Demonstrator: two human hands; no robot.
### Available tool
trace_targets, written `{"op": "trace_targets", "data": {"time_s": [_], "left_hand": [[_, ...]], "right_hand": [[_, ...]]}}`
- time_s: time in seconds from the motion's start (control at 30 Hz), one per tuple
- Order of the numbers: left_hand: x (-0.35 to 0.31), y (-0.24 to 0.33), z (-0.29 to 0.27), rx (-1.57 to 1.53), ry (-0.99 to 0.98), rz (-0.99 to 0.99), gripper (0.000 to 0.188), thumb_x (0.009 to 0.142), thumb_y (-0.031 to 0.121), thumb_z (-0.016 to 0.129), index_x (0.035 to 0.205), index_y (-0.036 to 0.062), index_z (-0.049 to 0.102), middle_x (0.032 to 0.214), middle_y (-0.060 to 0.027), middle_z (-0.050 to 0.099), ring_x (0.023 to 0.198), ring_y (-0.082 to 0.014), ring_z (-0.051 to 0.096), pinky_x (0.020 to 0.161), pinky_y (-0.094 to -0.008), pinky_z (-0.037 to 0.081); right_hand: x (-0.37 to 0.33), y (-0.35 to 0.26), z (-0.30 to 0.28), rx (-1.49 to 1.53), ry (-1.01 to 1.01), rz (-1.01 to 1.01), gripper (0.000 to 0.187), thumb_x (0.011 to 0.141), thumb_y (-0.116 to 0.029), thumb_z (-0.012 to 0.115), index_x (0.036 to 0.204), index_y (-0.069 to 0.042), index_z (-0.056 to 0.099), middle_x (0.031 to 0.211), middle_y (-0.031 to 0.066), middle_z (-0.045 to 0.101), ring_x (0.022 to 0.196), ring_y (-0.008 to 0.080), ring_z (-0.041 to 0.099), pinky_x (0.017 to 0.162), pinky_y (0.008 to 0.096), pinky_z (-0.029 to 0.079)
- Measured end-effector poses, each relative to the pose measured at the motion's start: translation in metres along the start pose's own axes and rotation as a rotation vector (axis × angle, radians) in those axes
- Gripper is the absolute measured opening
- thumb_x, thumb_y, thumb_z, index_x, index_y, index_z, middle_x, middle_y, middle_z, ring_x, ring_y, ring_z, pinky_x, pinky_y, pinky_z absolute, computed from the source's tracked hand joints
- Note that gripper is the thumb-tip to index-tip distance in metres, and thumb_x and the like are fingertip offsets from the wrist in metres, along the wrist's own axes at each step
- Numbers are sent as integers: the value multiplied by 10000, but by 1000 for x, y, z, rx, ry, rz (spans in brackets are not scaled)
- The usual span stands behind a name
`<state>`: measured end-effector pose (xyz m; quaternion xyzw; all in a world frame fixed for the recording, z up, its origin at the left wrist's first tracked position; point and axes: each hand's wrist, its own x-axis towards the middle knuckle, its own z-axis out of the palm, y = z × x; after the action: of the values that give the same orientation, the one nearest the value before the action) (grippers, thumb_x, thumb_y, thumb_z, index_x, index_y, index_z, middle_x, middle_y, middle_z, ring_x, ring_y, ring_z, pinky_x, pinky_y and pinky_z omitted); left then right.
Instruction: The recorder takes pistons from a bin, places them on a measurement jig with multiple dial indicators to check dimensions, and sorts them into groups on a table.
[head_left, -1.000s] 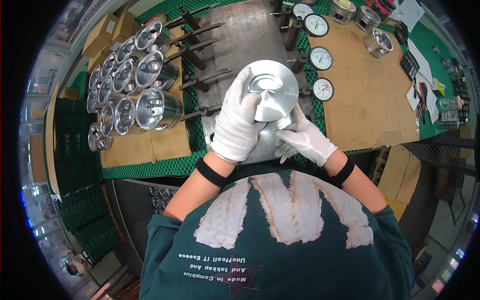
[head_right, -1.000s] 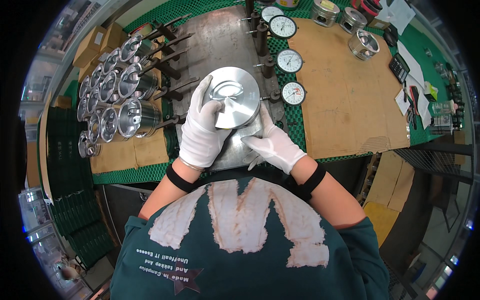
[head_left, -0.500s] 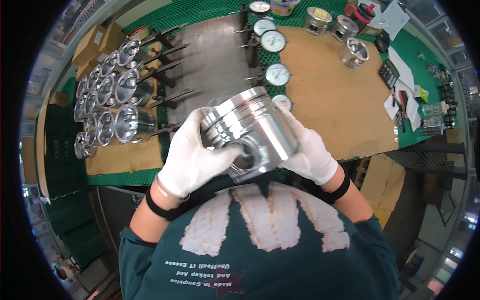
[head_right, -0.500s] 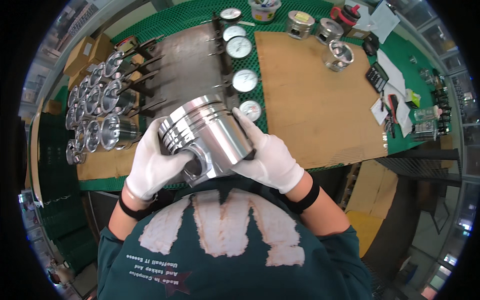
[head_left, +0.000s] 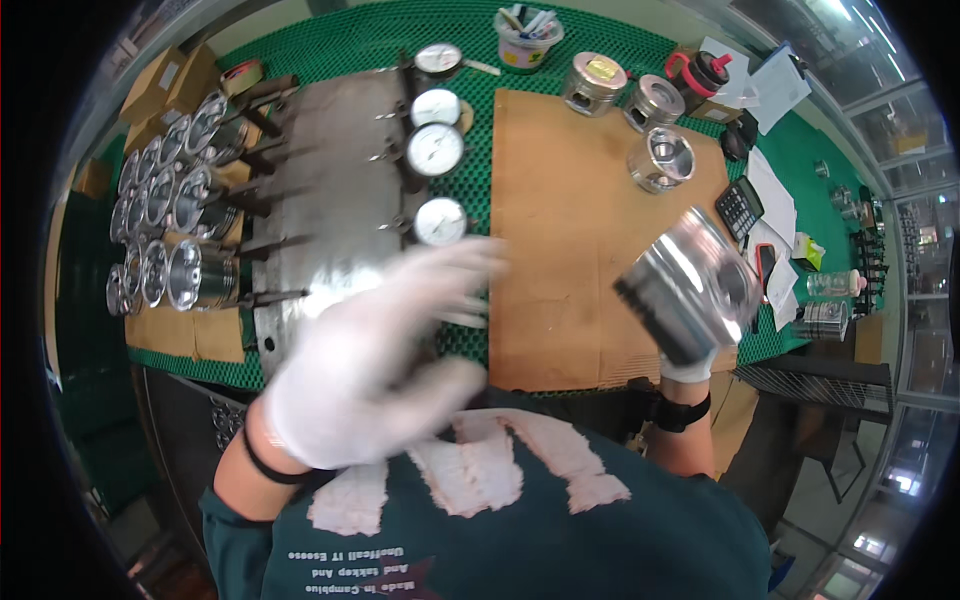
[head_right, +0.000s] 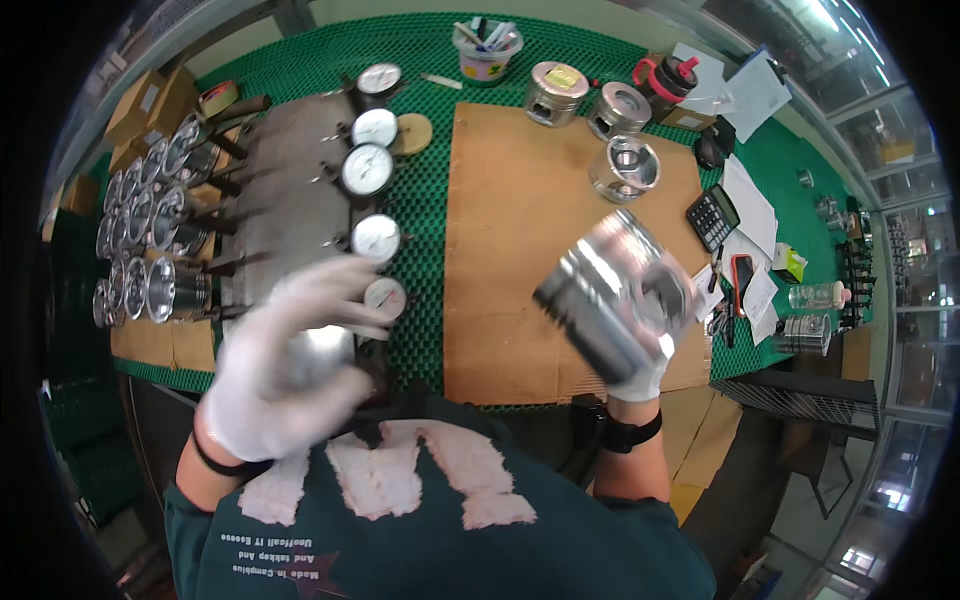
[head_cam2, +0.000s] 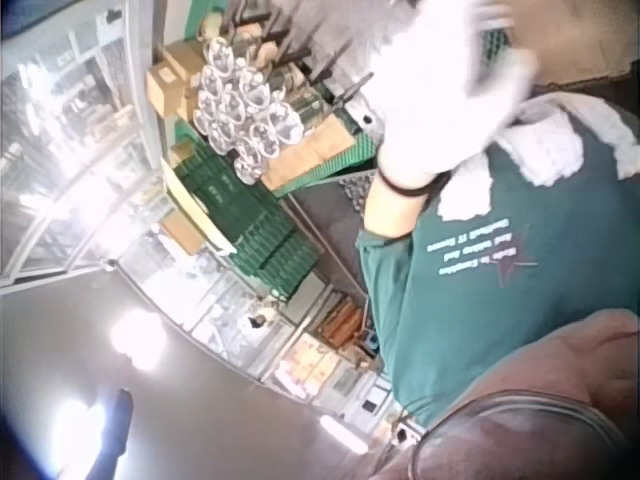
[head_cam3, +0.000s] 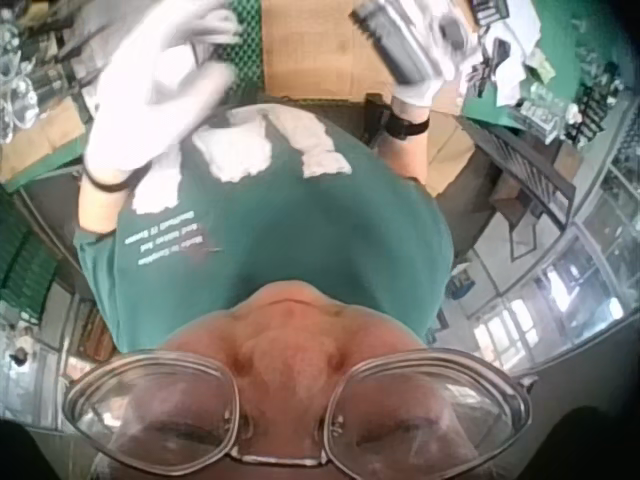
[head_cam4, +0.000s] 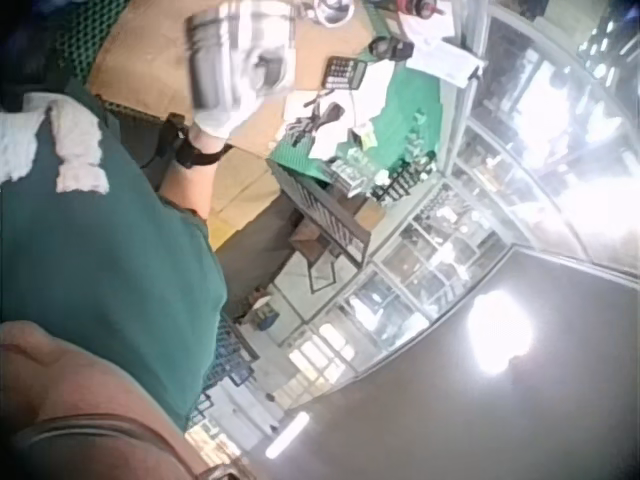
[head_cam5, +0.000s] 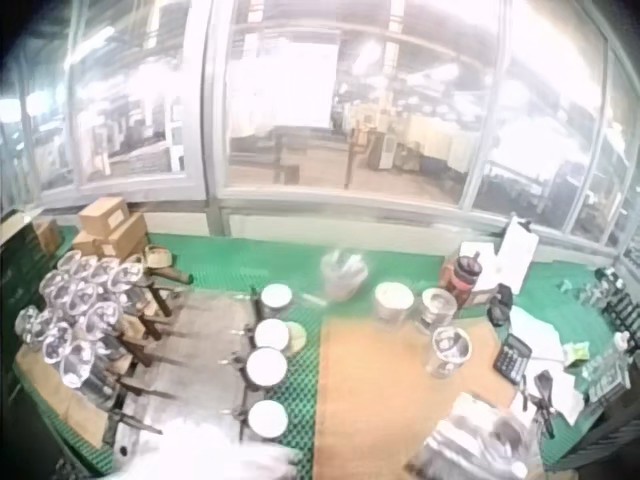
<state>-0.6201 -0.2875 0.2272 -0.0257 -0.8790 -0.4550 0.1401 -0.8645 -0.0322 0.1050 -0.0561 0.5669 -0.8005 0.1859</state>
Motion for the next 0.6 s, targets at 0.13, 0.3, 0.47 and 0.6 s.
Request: {"op": "trace_targets", "data": {"time_s": [0.13, 0.3, 0.47, 0.6], "left_hand": [[-65, -26, -9, -60, 668, -521, 525, 868, -96, 522, 1386, -76, 439, 1380, -187, 544, 1044, -222, 638, 951, -330, 498], [-192, -36, -30, 142, 843, -727, 476, 978, -26, 491, 1438, -60, 374, 1455, -161, 484, 1079, -189, 601, 994, -326, 467], [-250, -38, -35, 164, 897, -836, 485, 975, -28, 484, 1448, -33, 379, 1448, -146, 477, 1121, -185, 579, 1010, -314, 456], [-262, -67, -48, 286, 889, -987, 501, 975, -23, 491, 1464, 14, 391, 1386, -124, 503, 1164, -184, 556, 1026, -315, 442]], "right_hand": [[53, 7, -61, -119, 262, 134, 219, 987, -263, 571, 1102, -79, 601, 883, 66, 682, 600, 138, 635, 420, 253, 438], [161, 59, -145, -334, 468, 207, 223, 973, -289, 588, 1056, -86, 622, 738, 35, 666, 487, 141, 580, 376, 241, 391], [266, 85, -181, -312, 505, 179, 229, 963, -295, 588, 949, -81, 667, 720, 44, 672, 470, 150, 575, 385, 267, 399], [301, 89, -160, -273, 674, 89, 305, 967, -319, 591, 1008, -25, 660, 781, 72, 680, 539, 167, 624, 455, 299, 494]]}}
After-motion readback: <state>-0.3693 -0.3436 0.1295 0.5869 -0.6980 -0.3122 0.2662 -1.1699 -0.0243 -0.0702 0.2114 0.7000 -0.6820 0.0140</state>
